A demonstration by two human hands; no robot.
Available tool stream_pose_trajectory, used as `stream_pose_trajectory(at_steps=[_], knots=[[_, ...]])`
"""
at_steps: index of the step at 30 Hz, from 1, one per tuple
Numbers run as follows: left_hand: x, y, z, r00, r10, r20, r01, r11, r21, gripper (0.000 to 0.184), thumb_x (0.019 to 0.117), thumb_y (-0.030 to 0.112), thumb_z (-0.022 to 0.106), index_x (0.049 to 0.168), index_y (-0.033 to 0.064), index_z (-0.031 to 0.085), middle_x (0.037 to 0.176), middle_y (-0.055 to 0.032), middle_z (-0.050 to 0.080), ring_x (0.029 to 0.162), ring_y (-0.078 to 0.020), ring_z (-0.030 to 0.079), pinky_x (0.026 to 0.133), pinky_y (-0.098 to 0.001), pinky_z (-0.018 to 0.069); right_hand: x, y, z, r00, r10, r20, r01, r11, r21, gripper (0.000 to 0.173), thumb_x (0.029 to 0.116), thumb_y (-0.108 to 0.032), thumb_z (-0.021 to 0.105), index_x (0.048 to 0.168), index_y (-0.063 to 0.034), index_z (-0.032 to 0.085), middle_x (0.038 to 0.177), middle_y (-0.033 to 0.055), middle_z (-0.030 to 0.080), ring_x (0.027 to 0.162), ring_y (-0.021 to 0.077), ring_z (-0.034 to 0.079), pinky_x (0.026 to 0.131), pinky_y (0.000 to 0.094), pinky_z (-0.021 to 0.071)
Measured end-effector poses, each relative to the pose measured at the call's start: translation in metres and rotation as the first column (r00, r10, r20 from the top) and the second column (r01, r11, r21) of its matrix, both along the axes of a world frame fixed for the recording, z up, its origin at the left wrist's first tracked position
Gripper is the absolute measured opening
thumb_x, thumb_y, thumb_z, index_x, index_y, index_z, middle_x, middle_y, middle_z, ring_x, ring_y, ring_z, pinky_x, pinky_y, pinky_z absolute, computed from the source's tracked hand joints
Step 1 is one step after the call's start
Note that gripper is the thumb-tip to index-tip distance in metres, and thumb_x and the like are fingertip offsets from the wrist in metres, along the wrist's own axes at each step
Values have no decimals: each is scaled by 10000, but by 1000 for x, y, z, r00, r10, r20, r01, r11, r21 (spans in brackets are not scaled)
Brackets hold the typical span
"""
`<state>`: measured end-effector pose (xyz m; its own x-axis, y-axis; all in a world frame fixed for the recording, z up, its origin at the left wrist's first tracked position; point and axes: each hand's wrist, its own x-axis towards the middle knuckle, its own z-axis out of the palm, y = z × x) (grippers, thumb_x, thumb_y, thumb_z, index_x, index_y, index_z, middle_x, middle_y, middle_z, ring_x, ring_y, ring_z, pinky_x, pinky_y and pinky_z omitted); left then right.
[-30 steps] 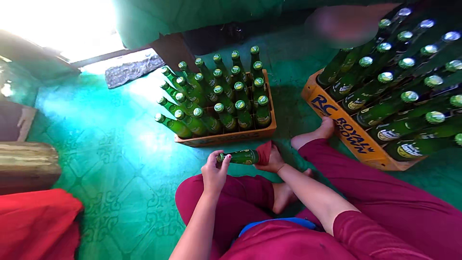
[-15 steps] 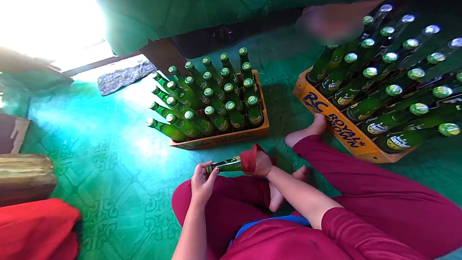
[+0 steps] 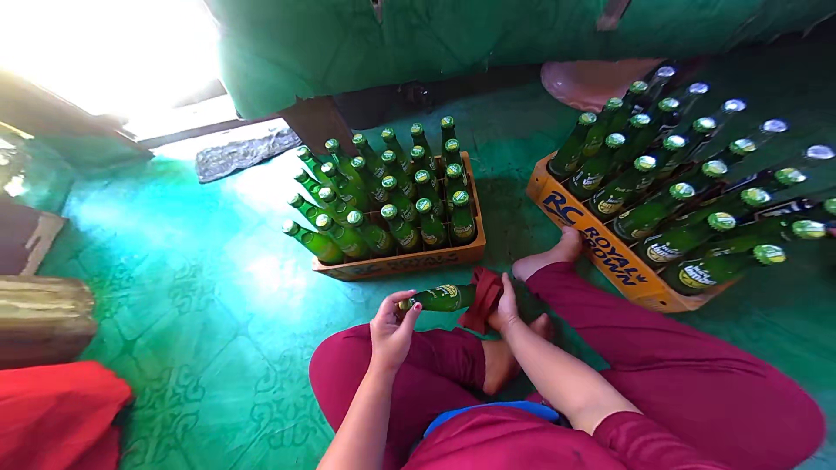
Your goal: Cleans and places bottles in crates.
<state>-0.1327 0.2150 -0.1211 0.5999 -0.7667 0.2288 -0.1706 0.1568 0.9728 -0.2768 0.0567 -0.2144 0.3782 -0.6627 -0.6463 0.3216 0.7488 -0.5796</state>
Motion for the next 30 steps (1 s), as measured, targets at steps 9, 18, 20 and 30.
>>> stream_pose_trajectory(at_steps=[9,18,20,30], knots=[[8,-6,55,947,-145,287,176,981,-86,347,949,33,676,1277,-54,602,1188,-19,720,1052,-42,689,908,-247,589,12,6,34,881,468,-61,-465,883,56,516,1119,-413,258,1276,-34,571,1047,141,659,891,221,654,786,403,557],[-8,-20,52,911,35,410,7,995,-100,860,883,40,752,1514,-57,176,1072,-83,762,965,-102,751,890,-301,614,8,-7,84,907,171,-385,-401,630,-666,437,1116,-171,337,1039,117,656,864,107,677,843,76,653,838,276,542],[-9,-23,44,902,47,430,-28,998,-52,876,859,26,759,1490,-149,177,1039,-158,761,938,-139,763,871,-317,617,8,-6,110,944,282,-169,-301,532,-791,424,1094,-160,280,1057,80,627,887,16,691,879,-7,663,869,228,557],[-16,-27,19,855,169,490,-246,965,96,868,798,-15,722,1471,-227,216,867,-227,725,792,-266,757,762,-432,610,52,33,123,846,288,-449,-489,84,-868,297,924,-173,640,1029,85,743,1179,289,670,1143,347,643,1000,441,505]])
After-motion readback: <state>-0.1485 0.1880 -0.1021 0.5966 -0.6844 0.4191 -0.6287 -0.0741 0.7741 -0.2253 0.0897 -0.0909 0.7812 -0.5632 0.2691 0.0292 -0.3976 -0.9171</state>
